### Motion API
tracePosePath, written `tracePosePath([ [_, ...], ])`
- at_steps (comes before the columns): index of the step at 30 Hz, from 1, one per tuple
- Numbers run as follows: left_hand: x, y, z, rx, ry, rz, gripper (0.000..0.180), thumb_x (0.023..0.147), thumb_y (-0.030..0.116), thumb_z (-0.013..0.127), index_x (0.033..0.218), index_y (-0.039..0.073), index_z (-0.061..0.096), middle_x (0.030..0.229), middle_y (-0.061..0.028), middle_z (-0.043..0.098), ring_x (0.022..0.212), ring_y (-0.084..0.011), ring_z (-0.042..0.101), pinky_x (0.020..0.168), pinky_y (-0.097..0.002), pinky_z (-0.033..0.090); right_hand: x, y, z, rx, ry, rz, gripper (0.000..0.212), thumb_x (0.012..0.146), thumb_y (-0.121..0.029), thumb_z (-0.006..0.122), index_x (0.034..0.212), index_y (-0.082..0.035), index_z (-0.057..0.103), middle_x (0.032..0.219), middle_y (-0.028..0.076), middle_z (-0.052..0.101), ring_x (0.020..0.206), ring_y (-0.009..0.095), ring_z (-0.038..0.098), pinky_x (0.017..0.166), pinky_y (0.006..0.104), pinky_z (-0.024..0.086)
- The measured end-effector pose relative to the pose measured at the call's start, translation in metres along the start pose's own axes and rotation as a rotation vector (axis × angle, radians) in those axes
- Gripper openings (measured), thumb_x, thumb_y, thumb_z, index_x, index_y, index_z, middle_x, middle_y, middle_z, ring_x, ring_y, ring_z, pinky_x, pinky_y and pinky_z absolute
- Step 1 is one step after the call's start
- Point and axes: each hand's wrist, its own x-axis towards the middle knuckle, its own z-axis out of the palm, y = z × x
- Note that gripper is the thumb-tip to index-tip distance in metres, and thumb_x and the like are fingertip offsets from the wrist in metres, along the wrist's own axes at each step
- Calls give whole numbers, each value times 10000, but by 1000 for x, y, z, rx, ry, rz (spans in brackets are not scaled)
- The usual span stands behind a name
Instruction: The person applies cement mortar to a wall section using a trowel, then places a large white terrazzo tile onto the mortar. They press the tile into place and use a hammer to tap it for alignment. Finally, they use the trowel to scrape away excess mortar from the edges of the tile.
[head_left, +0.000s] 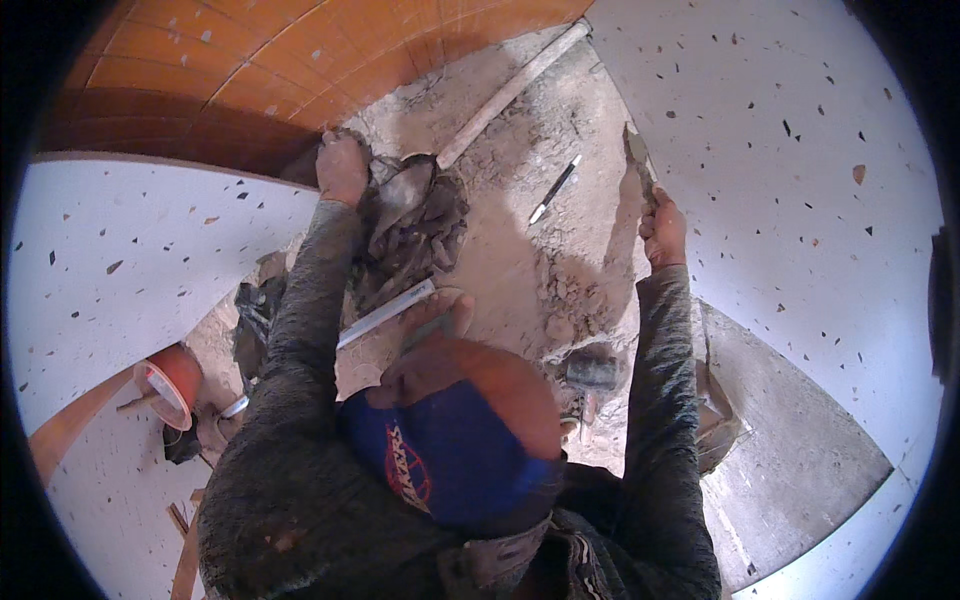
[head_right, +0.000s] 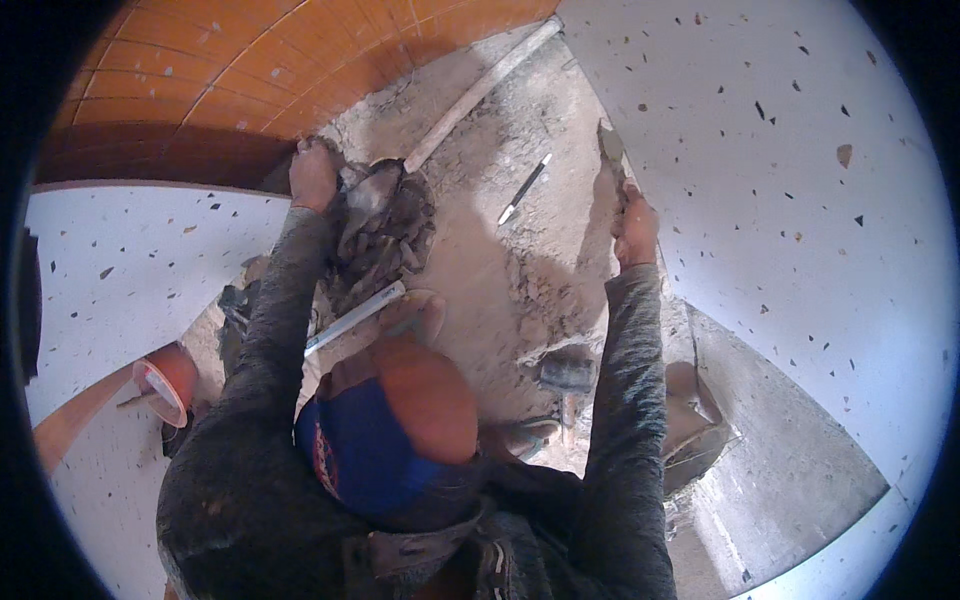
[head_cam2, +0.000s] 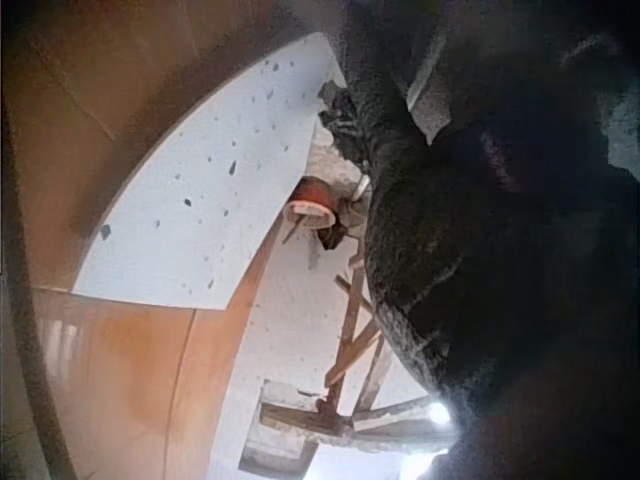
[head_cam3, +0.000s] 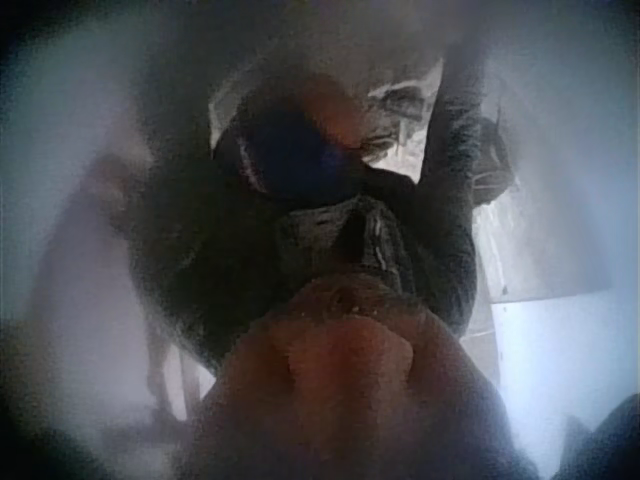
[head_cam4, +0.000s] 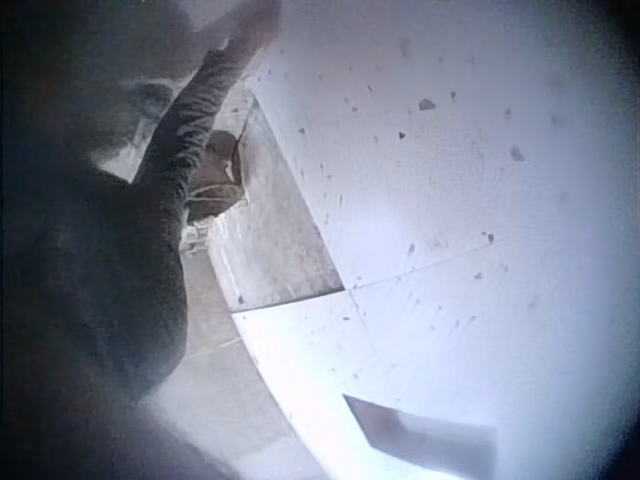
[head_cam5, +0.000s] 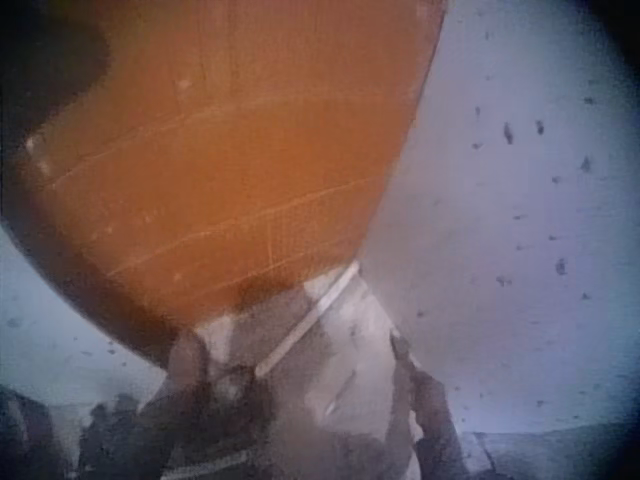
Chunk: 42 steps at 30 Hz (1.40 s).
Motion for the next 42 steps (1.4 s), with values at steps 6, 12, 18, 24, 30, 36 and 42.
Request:
tracePosePath([
  [6,14,-9,-9,188,-123,138,148,772,212,671,891,126,690,865,-138,685,870,-350,654,754,-440,529,1,3,-1,-2,3,-3,160,932,-281,606,898,-125,605,644,-45,480,440,46,339,383,220,239],
  [12,14,-6,-12,210,-50,184,125,763,211,648,863,142,680,856,-135,685,795,-334,666,709,-448,520,-3,4,0,14,4,0,164,926,-302,614,899,-140,610,646,-45,485,445,54,348,385,226,250],
  [18,16,-6,-11,238,-65,177,148,791,168,588,880,147,704,860,-132,692,823,-341,677,683,-457,526,-13,-2,7,23,5,-3,150,929,-288,603,914,-139,617,655,-44,503,449,66,365,388,228,268],
  [24,25,-10,3,252,-101,135,155,784,196,599,832,122,726,852,-137,700,828,-331,688,678,-461,535,0,10,-2,-34,4,-25,178,925,-283,599,956,-108,616,676,-39,514,474,69,393,392,232,275],
  [30,23,-17,5,159,-107,110,146,709,211,663,804,123,730,851,-130,707,840,-336,683,682,-459,534,-3,8,-3,58,-96,-40,221,922,-308,620,880,-91,627,662,-30,510,454,74,404,386,247,297],
  [36,24,-11,-5,128,-103,144,164,740,248,644,823,138,733,820,-137,700,808,-321,692,697,-447,546,1,8,-8,74,-86,-17,224,914,-321,625,862,-104,611,639,-37,474,442,77,383,382,251,287],
  [42,26,-22,11,222,-175,194,191,801,251,597,826,123,736,811,-137,701,791,-312,697,677,-437,551,0,13,0,55,-46,-42,231,910,-321,627,879,-92,637,634,-37,468,443,79,379,393,255,291],
])
